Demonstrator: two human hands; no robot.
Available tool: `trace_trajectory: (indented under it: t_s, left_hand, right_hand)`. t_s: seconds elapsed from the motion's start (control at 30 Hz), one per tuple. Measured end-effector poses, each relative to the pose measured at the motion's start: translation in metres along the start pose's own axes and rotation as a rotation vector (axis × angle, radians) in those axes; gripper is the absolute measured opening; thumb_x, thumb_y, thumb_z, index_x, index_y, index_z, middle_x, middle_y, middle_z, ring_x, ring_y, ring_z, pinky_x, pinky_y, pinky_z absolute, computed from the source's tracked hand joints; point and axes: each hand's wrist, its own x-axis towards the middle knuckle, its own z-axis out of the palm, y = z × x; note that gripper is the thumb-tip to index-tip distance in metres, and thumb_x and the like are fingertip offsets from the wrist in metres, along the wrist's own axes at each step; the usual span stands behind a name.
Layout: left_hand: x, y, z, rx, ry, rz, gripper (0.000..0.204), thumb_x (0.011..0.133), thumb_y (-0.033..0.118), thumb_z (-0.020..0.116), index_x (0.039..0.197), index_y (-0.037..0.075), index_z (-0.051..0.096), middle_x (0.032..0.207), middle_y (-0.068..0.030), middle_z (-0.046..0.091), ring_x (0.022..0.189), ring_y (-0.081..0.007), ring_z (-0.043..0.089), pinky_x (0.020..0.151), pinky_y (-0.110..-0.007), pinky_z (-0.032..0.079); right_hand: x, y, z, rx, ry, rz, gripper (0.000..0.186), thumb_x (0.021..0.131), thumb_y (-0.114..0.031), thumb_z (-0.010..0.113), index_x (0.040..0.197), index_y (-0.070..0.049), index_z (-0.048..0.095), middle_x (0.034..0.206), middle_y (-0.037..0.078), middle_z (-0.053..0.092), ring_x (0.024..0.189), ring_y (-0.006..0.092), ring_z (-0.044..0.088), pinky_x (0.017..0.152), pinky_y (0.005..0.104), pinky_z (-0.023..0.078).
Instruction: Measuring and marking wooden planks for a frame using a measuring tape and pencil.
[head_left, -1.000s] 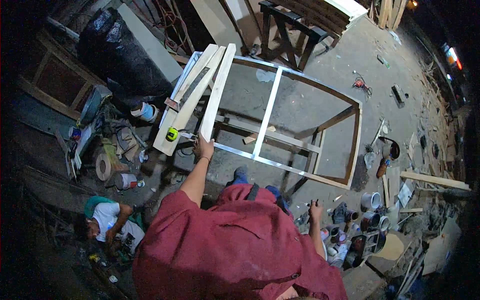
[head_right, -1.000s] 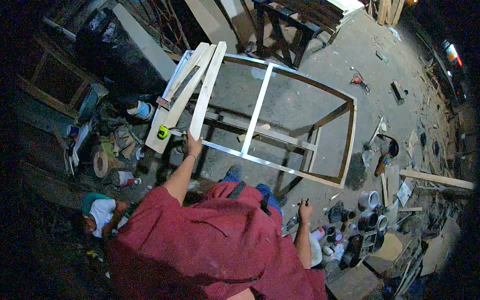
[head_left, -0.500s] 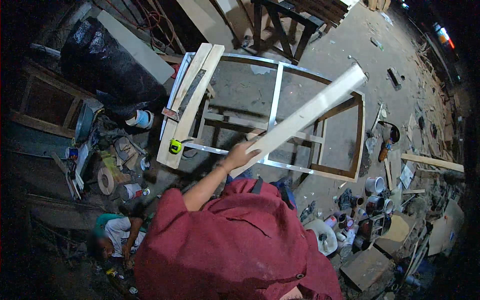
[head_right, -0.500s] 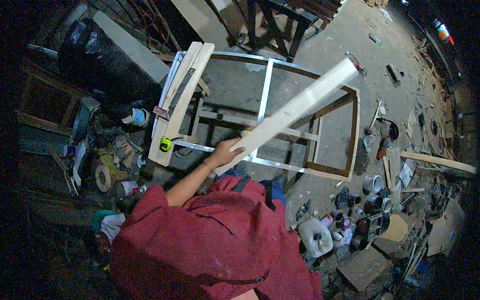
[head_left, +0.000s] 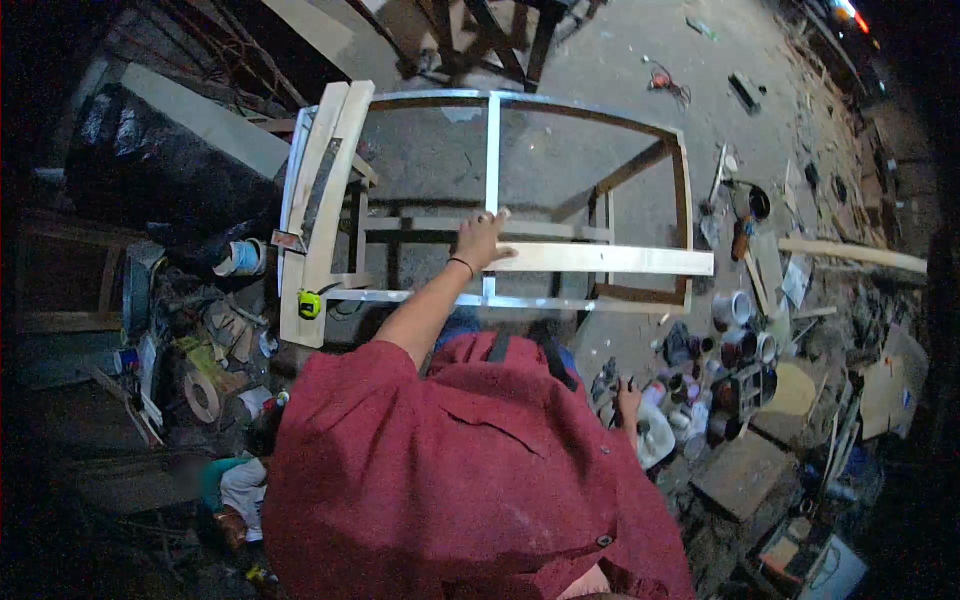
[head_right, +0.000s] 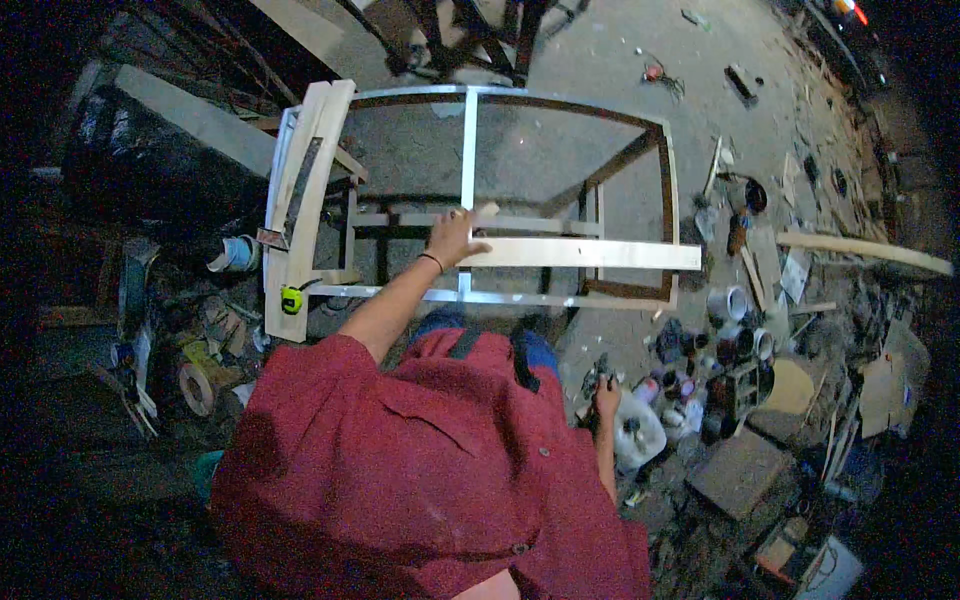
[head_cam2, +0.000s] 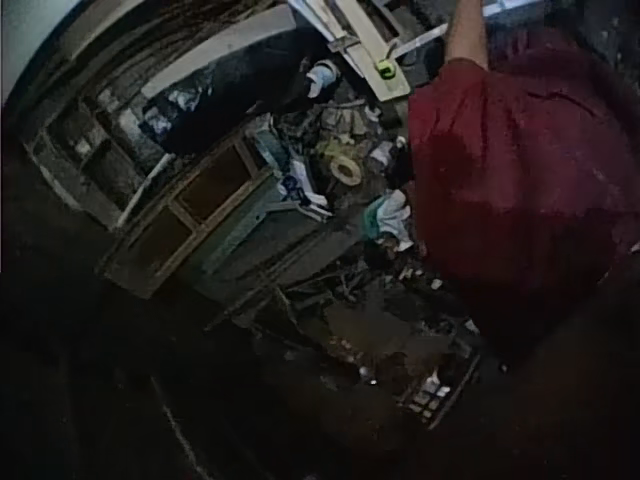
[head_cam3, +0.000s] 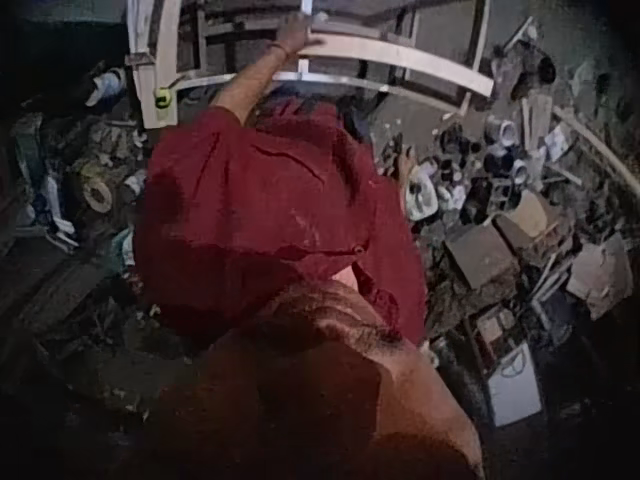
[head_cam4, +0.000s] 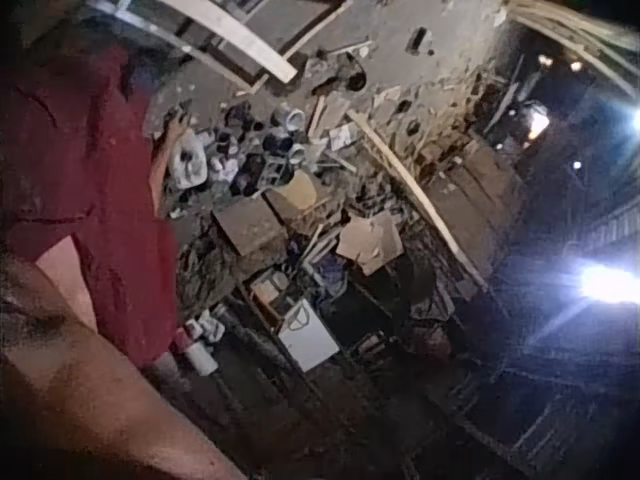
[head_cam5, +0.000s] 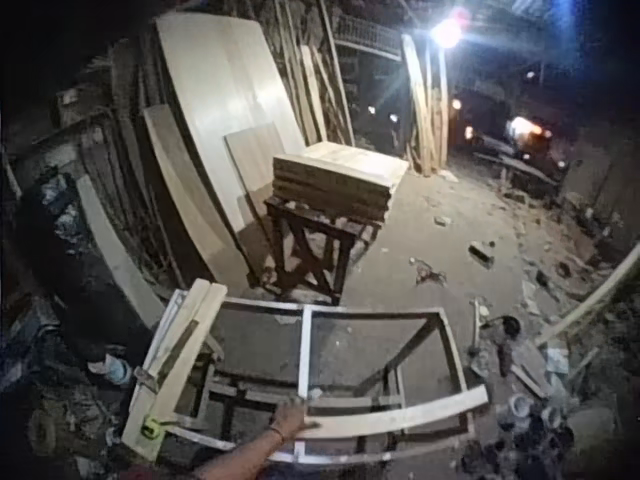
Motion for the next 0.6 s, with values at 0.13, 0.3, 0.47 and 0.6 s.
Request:
trace_trajectory:
  t_s: [0.13,0.3,0.47,0.6]
  left_hand:
    - [-0.018,-0.04,0.016,-0.711,0.398,-0.352,0.064,0.089,0.035,0.076,0.141,0.004,0.054,0.133,-0.027,0.059,0.128,-0.0455,0.051,0.111,-0.055,0.038]
    - [-0.131,-0.124,0.008,-0.195,0.697,-0.527,0.057,0.087,0.029,0.079,0.134,0.006,0.058,0.13,-0.0181,0.058,0.128,-0.0385,0.049,0.108,-0.051,0.038]
    - [-0.271,-0.219,-0.005,-0.252,0.505,-1.004,0.093,0.088,0.038,0.078,0.164,0.023,0.025,0.163,-0.0237,0.033,0.149,-0.049,0.026,0.115,-0.067,0.026]
    - [-0.314,-0.273,-0.004,-0.232,0.404,-1.077,0.083,0.084,0.036,0.081,0.156,0.031,0.04,0.157,-0.0192,0.041,0.148,-0.0393,0.031,0.115,-0.062,0.03]
  right_hand:
    - [-0.027,0.024,0.005,-0.08,-0.131,0.191,0.042,0.098,-0.039,0.067,0.097,0.004,0.069,0.078,0.013,0.07,0.067,0.0267,0.063,0.067,0.0424,0.049]
    - [-0.031,0.092,0.04,-0.297,-0.098,0.34,0.052,0.095,-0.047,0.069,0.107,0.004,0.071,0.088,0.017,0.073,0.08,0.0301,0.068,0.074,0.0449,0.051]
    - [0.003,0.117,0.039,-0.408,-0.199,0.228,0.055,0.094,-0.048,0.07,0.109,0.004,0.072,0.096,0.02,0.074,0.087,0.0327,0.069,0.079,0.0451,0.052]
    - [0.042,0.093,0.049,-0.35,-0.268,0.195,0.057,0.093,-0.05,0.07,0.111,0.005,0.072,0.102,0.022,0.074,0.093,0.0348,0.069,0.083,0.0452,0.052]
